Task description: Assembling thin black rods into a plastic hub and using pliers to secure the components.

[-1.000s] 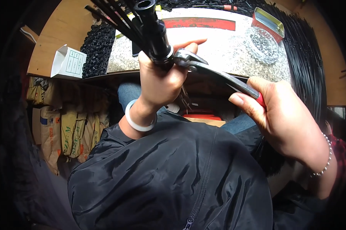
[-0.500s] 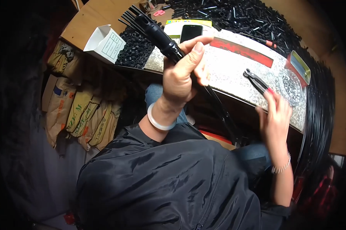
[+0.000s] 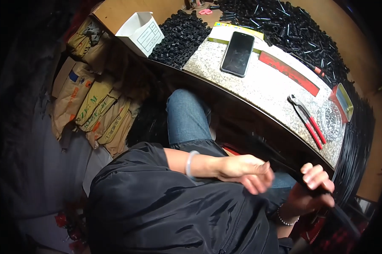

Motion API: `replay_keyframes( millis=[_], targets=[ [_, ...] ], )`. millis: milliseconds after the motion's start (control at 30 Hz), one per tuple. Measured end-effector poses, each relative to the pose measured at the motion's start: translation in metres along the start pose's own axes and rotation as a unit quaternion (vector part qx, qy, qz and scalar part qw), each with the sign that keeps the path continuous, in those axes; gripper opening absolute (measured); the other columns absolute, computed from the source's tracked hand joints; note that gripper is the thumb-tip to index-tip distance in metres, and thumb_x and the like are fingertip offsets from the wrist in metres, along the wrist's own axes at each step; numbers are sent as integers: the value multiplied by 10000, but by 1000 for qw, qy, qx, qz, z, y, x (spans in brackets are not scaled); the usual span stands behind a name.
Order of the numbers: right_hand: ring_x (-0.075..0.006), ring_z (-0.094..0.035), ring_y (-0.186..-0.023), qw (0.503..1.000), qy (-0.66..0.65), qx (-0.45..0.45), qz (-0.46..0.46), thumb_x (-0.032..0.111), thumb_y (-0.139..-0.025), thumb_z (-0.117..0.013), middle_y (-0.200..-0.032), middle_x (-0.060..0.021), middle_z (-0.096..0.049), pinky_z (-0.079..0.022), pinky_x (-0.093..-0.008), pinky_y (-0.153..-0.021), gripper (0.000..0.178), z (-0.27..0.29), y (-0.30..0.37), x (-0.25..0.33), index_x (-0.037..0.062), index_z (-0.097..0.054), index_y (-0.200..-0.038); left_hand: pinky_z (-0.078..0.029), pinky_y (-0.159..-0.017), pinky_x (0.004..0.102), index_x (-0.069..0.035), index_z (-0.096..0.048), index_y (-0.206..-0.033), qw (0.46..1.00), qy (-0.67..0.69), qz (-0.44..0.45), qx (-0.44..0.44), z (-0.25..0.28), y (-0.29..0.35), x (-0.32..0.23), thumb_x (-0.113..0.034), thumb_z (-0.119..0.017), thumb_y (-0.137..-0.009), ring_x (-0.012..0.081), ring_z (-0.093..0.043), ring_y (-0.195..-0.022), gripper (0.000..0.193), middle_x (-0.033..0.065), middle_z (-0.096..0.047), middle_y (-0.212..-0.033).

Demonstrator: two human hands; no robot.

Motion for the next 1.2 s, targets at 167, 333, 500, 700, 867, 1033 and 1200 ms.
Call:
replay_keyframes(
  millis=[167, 333, 500, 700, 867, 1033, 1200],
  targets=[
    [-202, -528, -620, 991, 68, -2, -118, 422, -877, -555, -692, -101, -560, -464, -345, -596, 401, 6, 33, -58, 24, -542, -929, -478, -695, 388, -1, -611, -887, 379, -641, -448, -496, 94, 118, -184, -169, -664, -749, 333, -590, -778, 224, 170, -591, -844],
    [-181, -608, -682, 972, 85, -6, -217, 279, -878, -613, -756, -125, -625, -505, -295, -648, 307, 15, 61, -111, -6, -574, -986, -461, -773, 440, -23, -634, -915, 219, -678, -247, -657, 202, 182, -256, -200, -722, -697, 360, -571, -870, 294, 186, -600, -894],
    [-190, -629, -728, 978, -36, 36, -201, 36, -865, -594, -899, -197, -624, -518, -295, -711, 272, 1, 26, -110, 31, -416, -1071, -478, -673, 438, -45, -651, -855, 249, -672, -207, -666, 232, 201, -273, -188, -697, -733, 370, -605, -775, 194, 185, -632, -783],
    [-198, -631, -836, 976, -56, 69, -197, 55, -840, -636, -917, -173, -618, -543, -300, -718, 291, -9, 4, -88, 34, -426, -1040, -492, -686, 421, -63, -636, -942, 255, -664, -186, -678, 217, 194, -278, -164, -651, -750, 338, -624, -784, 217, 141, -657, -837],
    [-177, -634, -830, 972, -57, 74, -214, 33, -841, -628, -949, -167, -622, -539, -296, -735, 288, -12, 2, -83, 48, -426, -1046, -496, -693, 260, 16, -587, -1040, 665, -334, -475, -470, 170, 163, -272, -55, -430, -924, 166, -602, -803, 208, 90, -610, -976],
    [-203, -630, -831, 974, -52, 87, -205, 47, -834, -639, -1055, -249, -581, -506, -327, -774, 282, -21, -8, -71, 77, -387, -957, -379, -552, 181, 0, -568, -1028, 884, -271, -366, -107, 2, 51, -212, -195, -431, -967, 65, -452, -666, 246, 23, -519, -821],
    [-175, -593, -951, 970, -46, 107, -211, -15, -803, -650, -1028, -182, -600, -505, -300, -811, 181, -26, -10, -60, 31, -482, -851, -296, -476, 132, 50, -472, -1229, 829, -452, -328, -12, -73, -1, -171, -329, -484, -946, -4, -368, -532, 473, -60, -444, -645]
  ],
)
Point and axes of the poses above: each hand's wrist, its own y-axis away from the middle knuckle, its own z-axis out of the back of the hand, x = y × z, the point moved 6 cm from there along -y, towards the middle knuckle
